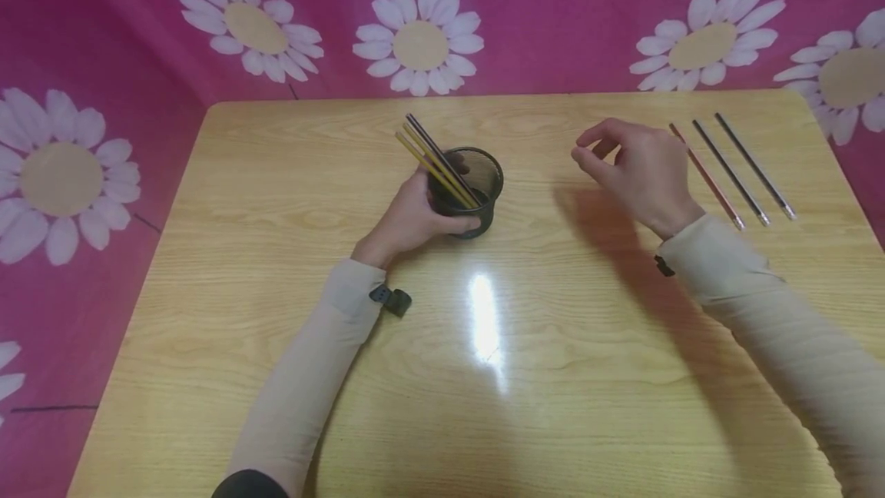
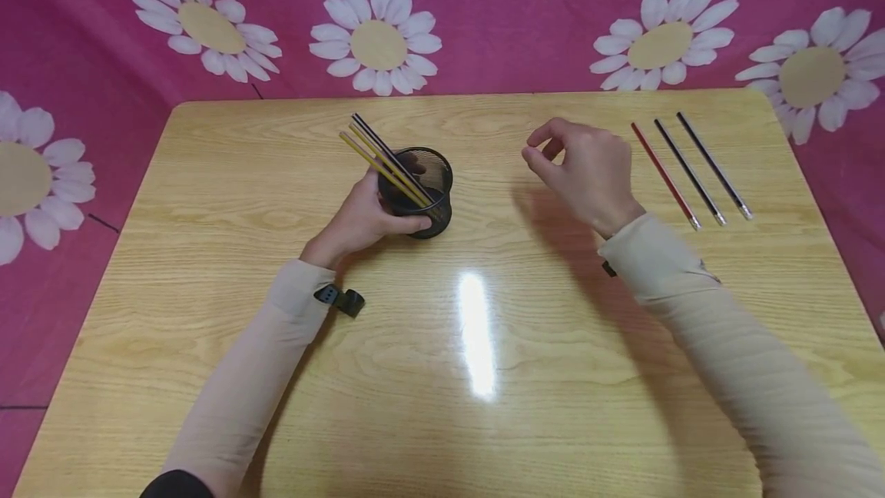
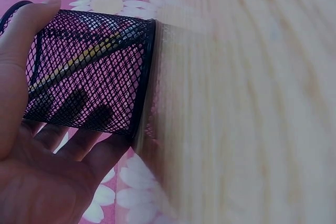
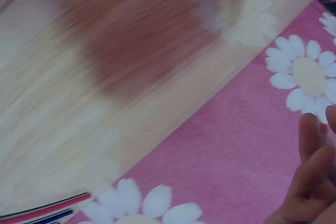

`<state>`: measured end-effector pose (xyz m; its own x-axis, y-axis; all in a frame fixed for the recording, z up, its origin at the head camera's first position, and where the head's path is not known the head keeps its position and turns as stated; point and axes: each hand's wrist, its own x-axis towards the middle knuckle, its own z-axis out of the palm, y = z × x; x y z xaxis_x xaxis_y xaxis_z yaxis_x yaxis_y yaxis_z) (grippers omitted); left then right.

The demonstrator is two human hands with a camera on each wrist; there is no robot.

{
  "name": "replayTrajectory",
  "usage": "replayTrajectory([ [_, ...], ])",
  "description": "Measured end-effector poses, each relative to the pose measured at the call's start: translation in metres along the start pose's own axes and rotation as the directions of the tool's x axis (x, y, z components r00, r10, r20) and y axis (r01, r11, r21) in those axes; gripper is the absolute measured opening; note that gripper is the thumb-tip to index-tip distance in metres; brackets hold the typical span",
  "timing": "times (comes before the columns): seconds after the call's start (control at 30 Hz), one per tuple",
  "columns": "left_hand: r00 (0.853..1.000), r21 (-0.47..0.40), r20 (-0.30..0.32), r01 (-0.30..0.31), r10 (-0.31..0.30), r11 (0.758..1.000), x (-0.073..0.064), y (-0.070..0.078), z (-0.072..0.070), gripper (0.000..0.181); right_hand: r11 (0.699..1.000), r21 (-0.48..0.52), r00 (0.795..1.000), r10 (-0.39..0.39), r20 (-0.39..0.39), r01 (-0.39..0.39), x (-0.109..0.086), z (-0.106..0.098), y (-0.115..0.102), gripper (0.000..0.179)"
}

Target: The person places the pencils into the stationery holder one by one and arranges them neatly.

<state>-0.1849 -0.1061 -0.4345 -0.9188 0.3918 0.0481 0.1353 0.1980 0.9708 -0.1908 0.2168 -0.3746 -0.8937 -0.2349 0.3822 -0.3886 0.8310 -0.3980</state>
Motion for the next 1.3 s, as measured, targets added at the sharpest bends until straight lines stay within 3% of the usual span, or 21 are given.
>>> replayTrajectory([
  [0.23, 1.0, -0.001, -0.001, 0.001, -0.001, 1.0, -0.001, 0.0, -0.001, 0.093, 0.997, -0.04, 0.996, 0.073, 0.056, -0.071, -0.005, -0.008, 0.026, 0.023],
  [0.63, 1.0, -0.004, 0.009, -0.003, 0.003, 1.0, 0.0, 0.0, -0.001, 0.091, 0.974, -0.138, 0.97, 0.199, 0.14, -0.18, -0.018, -0.026, 0.07, 0.03],
  [0.83, 1.0, -0.024, 0.013, -0.004, 0.004, 1.0, 0.0, 0.0, -0.001, 0.091, 0.953, -0.17, 0.941, 0.28, 0.19, -0.25, -0.021, -0.033, 0.091, 0.035],
  [1.13, 1.0, -0.012, 0.013, -0.016, 0.017, 1.0, 0.001, -0.002, -0.001, 0.09, 0.898, -0.276, 0.875, 0.413, 0.255, -0.343, -0.023, -0.041, 0.118, 0.045],
  [1.3, 1.0, -0.009, 0.011, -0.013, 0.013, 1.0, 0.001, -0.002, -0.001, 0.091, 0.895, -0.296, 0.875, 0.411, 0.256, -0.334, -0.027, -0.04, 0.124, 0.044],
])
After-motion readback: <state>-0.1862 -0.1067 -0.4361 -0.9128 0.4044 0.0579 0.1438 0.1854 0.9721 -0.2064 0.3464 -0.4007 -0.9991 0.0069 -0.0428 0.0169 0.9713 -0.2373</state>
